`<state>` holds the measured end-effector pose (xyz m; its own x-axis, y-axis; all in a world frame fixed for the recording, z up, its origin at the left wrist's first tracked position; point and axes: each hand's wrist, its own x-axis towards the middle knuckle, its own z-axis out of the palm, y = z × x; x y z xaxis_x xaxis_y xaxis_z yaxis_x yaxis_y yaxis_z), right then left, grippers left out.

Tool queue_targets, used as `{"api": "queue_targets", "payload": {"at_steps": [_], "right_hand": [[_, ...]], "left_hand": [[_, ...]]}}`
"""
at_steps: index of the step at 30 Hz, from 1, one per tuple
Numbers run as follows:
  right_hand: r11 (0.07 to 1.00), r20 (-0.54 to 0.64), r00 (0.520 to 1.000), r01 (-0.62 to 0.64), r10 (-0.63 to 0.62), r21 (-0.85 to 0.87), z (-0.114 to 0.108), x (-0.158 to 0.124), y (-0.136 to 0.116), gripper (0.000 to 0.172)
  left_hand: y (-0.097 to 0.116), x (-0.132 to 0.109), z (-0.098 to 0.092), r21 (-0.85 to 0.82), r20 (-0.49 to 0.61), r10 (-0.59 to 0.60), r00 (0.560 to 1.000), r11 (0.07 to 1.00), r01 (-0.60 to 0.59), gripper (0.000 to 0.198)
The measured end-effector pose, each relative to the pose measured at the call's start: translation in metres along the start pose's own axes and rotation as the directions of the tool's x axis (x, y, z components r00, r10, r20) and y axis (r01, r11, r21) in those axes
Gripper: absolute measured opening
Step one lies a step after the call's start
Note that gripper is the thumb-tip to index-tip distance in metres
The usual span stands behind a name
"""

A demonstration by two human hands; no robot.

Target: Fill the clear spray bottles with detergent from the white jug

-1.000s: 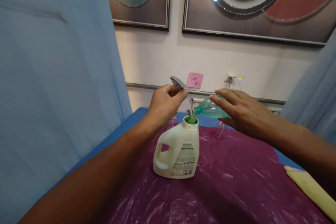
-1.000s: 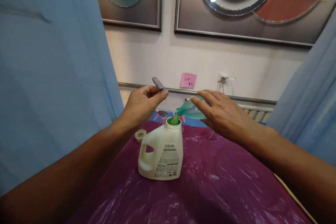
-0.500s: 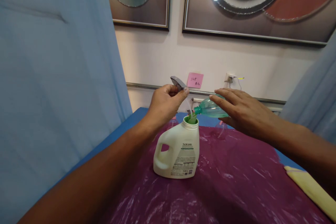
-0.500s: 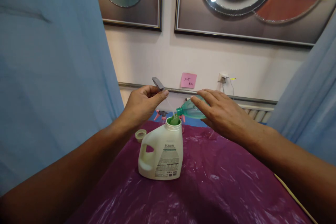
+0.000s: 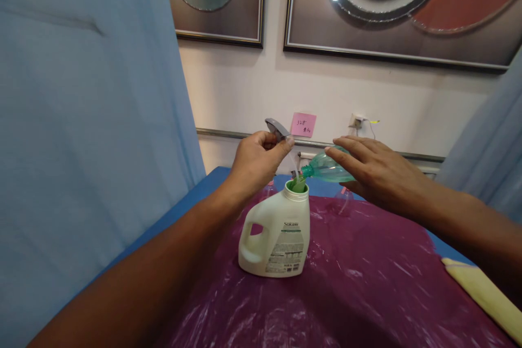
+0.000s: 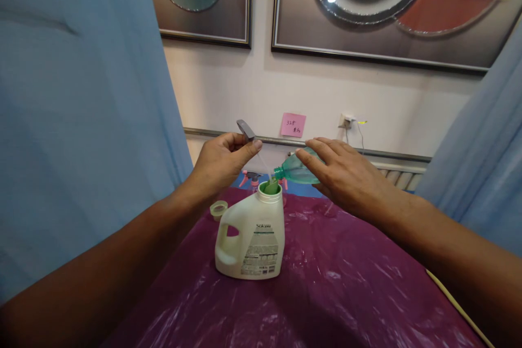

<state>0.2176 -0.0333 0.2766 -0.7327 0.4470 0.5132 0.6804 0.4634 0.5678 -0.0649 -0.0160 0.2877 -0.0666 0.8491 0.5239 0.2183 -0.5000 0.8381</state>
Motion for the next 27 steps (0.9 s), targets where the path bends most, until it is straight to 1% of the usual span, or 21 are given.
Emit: {"api": "queue_targets", "payload": {"at_steps": [8,16,20,27], "right_hand": [[1.000,-0.008,1.000,0.003,-0.003,0.020,0.0000,-0.0001,-0.0002,0.068],[1.000,-0.002,1.000,0.009,-0.009,-0.024,-0.0017,0.0011,-0.0015,0.065],[0.999,-0.001,1.000,0.016,-0.016,-0.041,-0.0010,0.0011,-0.0007,0.065],[1.000,-0.003,1.000,0.011,-0.011,-0.021,0.0004,0.0008,0.0006,0.066]], "left_hand": [[-0.0009,0.0009,0.0004,-0.010,0.001,0.004,1.000,1.000,-0.004,0.014],[-0.0006,0.0015,0.0008,0.005,-0.002,0.023,1.000,1.000,-0.023,0.012],[-0.0001,0.0011,0.0010,0.000,0.005,0.028,1.000,1.000,-0.028,0.014],[-0.0012,0.0020,0.0009,0.005,0.003,0.027,1.000,1.000,-0.027,0.014]]}}
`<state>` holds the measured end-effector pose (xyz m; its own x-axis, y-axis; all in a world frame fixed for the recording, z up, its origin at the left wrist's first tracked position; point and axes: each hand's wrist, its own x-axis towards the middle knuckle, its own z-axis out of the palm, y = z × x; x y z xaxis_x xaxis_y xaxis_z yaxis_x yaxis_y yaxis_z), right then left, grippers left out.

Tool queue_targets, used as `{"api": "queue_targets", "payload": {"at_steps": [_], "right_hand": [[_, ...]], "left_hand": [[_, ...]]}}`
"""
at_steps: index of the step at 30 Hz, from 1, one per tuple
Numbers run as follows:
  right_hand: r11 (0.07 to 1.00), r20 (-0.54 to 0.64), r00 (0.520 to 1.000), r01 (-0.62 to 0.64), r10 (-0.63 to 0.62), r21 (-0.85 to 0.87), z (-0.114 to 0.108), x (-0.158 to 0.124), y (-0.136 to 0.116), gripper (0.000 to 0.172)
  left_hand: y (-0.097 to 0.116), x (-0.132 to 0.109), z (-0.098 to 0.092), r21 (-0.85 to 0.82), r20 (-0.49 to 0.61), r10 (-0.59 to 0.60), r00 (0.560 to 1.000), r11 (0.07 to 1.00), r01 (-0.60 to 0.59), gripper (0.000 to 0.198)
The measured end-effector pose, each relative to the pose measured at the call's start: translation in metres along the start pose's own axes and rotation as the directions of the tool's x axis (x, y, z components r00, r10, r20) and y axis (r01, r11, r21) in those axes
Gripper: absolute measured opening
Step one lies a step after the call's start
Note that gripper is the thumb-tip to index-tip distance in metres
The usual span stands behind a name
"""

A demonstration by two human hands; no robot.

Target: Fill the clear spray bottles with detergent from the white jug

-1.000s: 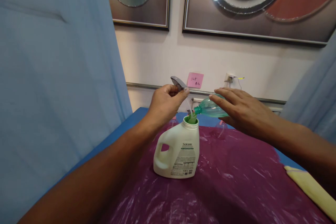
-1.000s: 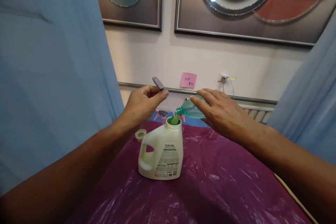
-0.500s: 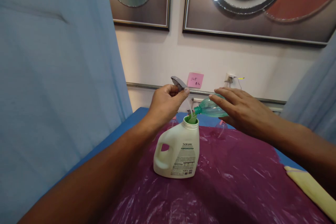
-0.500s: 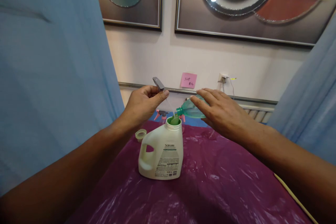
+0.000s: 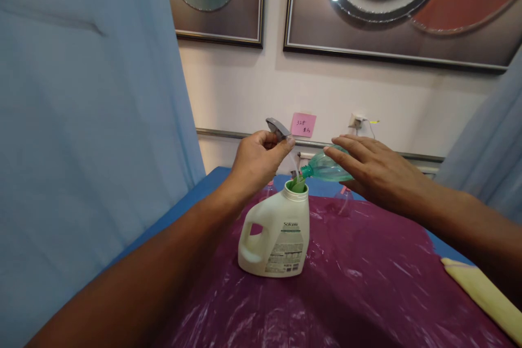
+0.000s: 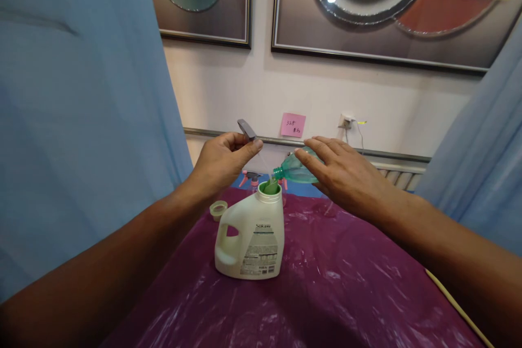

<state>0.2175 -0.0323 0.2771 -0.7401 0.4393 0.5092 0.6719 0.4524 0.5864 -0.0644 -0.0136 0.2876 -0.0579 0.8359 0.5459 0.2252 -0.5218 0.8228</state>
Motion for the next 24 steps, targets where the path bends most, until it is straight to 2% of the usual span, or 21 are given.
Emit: {"api": "queue_targets", "payload": {"at_steps": [10,20,24], "right_hand": [[0.998,-0.004,1.000,0.018,-0.019,-0.056,-0.0027,0.0016,-0.0015,0.060],[1.000,-0.020,1.000,-0.001,0.001,-0.006,-0.0022,0.0020,-0.0018,0.059],[0.999,-0.037,0.999,0.008,-0.010,-0.035,-0.0032,0.0028,-0.0024,0.055]], "left_hand": [[0.0008,0.0001,0.0007,0.003,0.008,0.015,1.000,1.000,-0.015,0.016],[-0.0043,0.0010,0.0014,-0.007,0.019,0.020,1.000,1.000,-0.020,0.017],[-0.0055,0.0015,0.0013,-0.018,0.018,0.030,0.999,0.999,-0.030,0.018]]}}
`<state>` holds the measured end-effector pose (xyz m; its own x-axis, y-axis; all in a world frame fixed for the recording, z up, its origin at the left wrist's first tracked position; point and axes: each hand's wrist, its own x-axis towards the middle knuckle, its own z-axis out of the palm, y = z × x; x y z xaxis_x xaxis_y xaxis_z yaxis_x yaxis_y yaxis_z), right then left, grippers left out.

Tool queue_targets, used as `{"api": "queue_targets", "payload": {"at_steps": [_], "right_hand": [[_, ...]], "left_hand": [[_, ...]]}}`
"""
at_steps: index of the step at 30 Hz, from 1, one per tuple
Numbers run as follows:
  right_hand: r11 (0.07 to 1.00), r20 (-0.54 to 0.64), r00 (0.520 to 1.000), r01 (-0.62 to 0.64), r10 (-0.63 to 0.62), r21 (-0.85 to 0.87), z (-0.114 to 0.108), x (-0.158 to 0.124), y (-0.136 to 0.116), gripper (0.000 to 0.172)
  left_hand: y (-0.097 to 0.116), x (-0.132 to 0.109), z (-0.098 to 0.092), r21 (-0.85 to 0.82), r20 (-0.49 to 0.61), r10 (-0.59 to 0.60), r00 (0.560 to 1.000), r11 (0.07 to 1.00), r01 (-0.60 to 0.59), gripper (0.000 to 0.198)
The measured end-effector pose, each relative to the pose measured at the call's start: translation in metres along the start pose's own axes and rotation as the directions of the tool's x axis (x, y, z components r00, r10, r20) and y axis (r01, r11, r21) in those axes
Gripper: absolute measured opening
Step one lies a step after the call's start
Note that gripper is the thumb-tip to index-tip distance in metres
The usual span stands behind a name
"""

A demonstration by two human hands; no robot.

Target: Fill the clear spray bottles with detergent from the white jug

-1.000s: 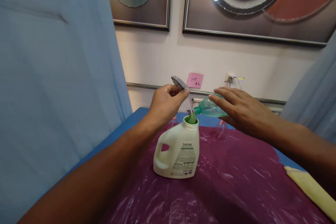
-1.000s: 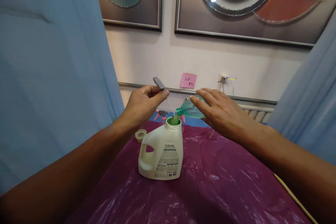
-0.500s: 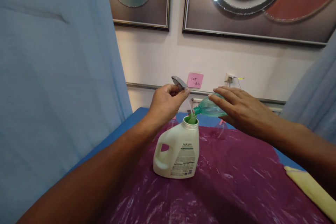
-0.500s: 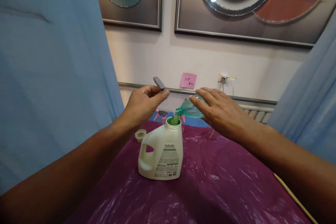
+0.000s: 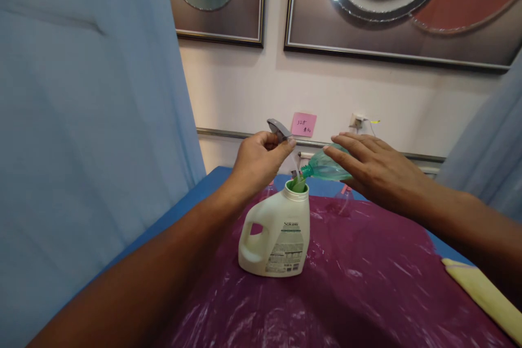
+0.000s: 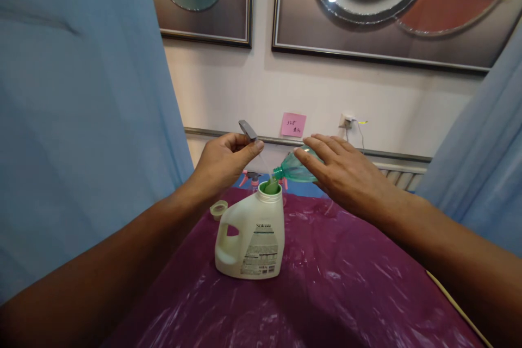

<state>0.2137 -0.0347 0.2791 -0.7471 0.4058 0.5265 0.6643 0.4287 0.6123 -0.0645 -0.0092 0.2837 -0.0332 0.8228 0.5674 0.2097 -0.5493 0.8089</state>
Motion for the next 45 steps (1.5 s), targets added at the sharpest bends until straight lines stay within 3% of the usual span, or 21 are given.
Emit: {"api": "queue_targets", "payload": {"at_steps": [31,45], "right_hand": [[0.998,0.002,1.000,0.022,-0.022,-0.058,-0.0030,0.0032,-0.0013,0.051],[0.996,0.014,0.999,0.044,-0.043,-0.080,-0.0061,0.0049,-0.0003,0.057]], "left_hand": [[0.0002,-0.0030,0.0012,-0.041,-0.013,-0.034,0.999,0.999,0.033,0.016],[0.0022,-0.0038,0.0010,-0.039,-0.012,-0.038,0.999,0.999,0.037,0.015]]}}
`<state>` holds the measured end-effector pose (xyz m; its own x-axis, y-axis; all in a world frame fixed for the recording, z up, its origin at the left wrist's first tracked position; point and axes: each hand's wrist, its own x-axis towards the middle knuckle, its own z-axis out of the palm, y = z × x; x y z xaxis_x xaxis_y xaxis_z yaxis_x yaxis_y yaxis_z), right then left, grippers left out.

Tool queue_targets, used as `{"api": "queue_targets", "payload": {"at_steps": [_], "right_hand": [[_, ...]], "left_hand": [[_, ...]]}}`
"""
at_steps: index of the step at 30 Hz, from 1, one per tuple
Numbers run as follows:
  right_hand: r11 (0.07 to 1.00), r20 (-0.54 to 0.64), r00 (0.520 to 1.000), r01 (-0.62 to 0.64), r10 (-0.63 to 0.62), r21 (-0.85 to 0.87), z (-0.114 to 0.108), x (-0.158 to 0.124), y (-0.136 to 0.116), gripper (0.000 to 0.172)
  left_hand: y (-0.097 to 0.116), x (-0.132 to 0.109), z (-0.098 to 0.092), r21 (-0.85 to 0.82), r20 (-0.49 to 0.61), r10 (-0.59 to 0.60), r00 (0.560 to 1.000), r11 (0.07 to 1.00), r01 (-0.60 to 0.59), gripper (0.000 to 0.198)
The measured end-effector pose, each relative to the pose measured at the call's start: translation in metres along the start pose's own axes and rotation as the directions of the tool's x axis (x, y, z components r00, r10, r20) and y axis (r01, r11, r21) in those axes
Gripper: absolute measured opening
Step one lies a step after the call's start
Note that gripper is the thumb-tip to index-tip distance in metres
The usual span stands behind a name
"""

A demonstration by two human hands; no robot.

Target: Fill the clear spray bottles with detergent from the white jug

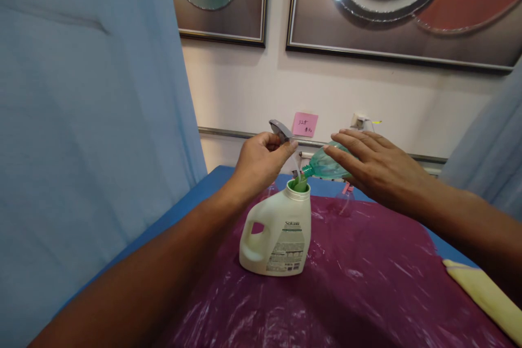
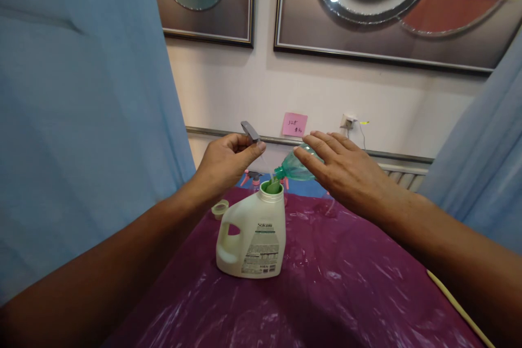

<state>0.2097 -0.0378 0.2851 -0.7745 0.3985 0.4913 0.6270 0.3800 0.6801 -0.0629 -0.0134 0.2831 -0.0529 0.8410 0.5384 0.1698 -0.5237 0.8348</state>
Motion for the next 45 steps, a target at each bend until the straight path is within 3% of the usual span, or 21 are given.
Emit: {"api": "queue_targets", "payload": {"at_steps": [30,39,45], "right_hand": [[0.999,-0.003,1.000,0.027,-0.027,0.022,0.000,0.003,0.007,0.066],[0.999,0.021,0.999,0.047,-0.047,-0.016,-0.005,0.007,0.006,0.054],[0.997,-0.024,0.997,0.071,-0.070,0.015,-0.008,0.012,0.007,0.065]], "left_hand": [[-0.001,0.002,0.001,0.000,0.018,0.025,1.000,1.000,-0.025,0.015],[-0.003,0.004,0.001,-0.001,0.029,0.029,0.999,1.000,-0.029,0.017],[-0.004,0.003,0.002,0.003,0.027,0.031,0.999,1.000,-0.031,0.017]]}}
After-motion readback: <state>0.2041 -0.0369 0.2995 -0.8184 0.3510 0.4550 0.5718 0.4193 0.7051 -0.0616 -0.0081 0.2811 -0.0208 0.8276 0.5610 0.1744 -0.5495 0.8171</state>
